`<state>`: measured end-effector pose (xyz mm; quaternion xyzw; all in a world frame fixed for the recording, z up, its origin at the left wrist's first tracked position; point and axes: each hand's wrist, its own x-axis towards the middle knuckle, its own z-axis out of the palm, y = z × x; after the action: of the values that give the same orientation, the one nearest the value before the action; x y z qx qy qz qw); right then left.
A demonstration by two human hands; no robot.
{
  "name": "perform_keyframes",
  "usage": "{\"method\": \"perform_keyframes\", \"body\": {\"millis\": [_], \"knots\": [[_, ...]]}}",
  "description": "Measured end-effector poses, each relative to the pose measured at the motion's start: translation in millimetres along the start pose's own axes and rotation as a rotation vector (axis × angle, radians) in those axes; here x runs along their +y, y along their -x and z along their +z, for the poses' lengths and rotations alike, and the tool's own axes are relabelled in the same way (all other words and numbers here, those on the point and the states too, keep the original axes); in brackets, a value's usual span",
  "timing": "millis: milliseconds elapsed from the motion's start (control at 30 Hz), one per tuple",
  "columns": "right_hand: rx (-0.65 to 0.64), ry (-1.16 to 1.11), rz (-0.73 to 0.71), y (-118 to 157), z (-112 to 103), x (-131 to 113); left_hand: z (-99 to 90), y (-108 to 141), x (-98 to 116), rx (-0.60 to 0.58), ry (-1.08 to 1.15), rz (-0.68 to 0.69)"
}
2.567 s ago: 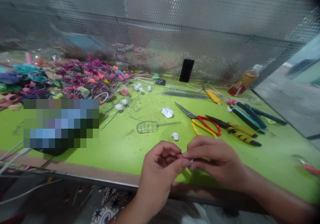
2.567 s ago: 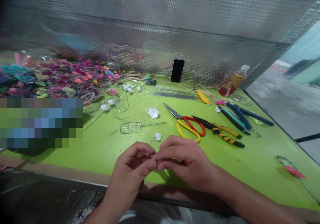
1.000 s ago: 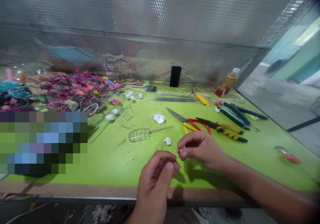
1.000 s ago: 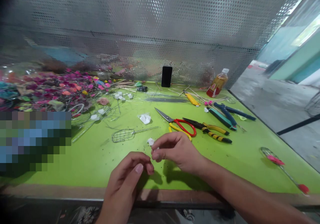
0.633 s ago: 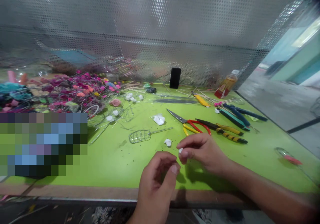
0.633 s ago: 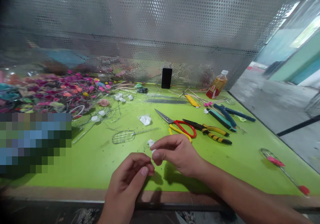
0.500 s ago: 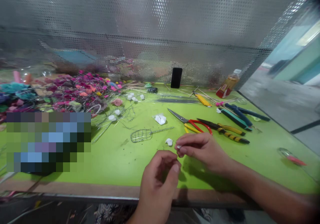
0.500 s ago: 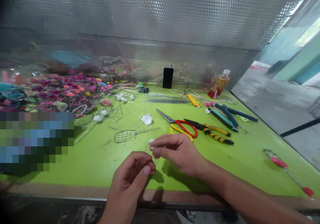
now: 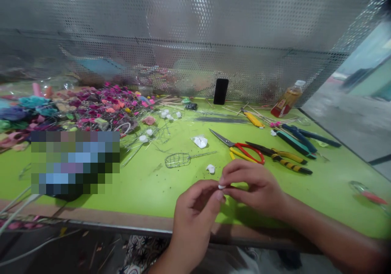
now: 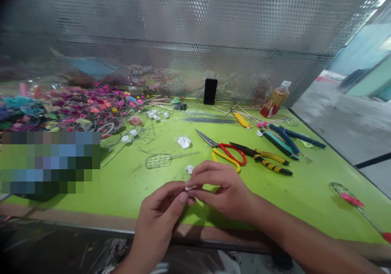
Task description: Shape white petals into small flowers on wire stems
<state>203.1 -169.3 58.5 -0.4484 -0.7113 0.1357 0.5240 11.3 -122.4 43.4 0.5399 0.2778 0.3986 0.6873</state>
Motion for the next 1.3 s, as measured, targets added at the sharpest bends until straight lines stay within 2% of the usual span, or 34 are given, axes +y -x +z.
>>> {"method": "perform_keyframes", "body": {"millis": [200, 300, 367, 467, 500, 567, 633, 667, 733, 800, 833, 933, 1100, 1300], "knots": [[-0.130, 0.140, -0.149, -0.5, -7.9, -4.1, 0.3, -2.7, 3.7, 0.024, -0.099, 0.080], [-0.158, 0.157, -0.168, -2.0, -11.3, -8.8, -0.6, -2.7, 4.5, 0.024, -0.170, 0.121], [-0.014, 0.087, -0.074, -3.3, -14.6, -9.1, -3.2, -1.6, 6.0, 0.039, -0.202, 0.146], [0.365, -0.083, 0.190, -5.7, -22.2, -2.0, -12.4, -1.1, 14.0, 0.030, -0.321, 0.217], [0.451, -0.136, 0.273, -6.5, -24.7, 1.7, -16.6, -2.4, 18.5, -0.003, -0.415, 0.273], [0.509, -0.213, 0.398, -8.1, -27.5, 8.7, -24.4, -9.0, 28.3, -0.063, -0.636, 0.462], [0.482, -0.258, 0.481, -9.1, -26.2, 12.8, -28.5, -21.8, 36.3, -0.121, -0.877, 0.628], [0.451, -0.267, 0.505, -9.4, -24.1, 13.2, -28.4, -30.1, 38.7, -0.144, -1.012, 0.659], [0.387, -0.270, 0.517, -9.6, -19.1, 11.5, -24.6, -48.3, 39.8, -0.201, -1.308, 0.604], [0.351, -0.266, 0.509, -9.4, -15.1, 7.8, -18.4, -64.6, 37.2, -0.364, -1.572, 0.469], [0.344, -0.265, 0.504, -9.2, -14.0, 6.1, -15.6, -70.9, 35.2, -0.408, -1.602, 0.449], [0.341, -0.267, 0.485, -8.7, -13.5, 3.2, -11.0, -80.5, 28.2, -0.475, -1.636, 0.427], [0.308, -0.261, 0.483, -7.9, -11.0, 5.0, -13.5, -76.9, 19.5, -0.530, -1.619, 0.418], [0.224, -0.326, 0.501, -7.3, -7.5, 8.3, -16.7, -74.8, 20.7, -0.539, -1.546, 0.409]]}}
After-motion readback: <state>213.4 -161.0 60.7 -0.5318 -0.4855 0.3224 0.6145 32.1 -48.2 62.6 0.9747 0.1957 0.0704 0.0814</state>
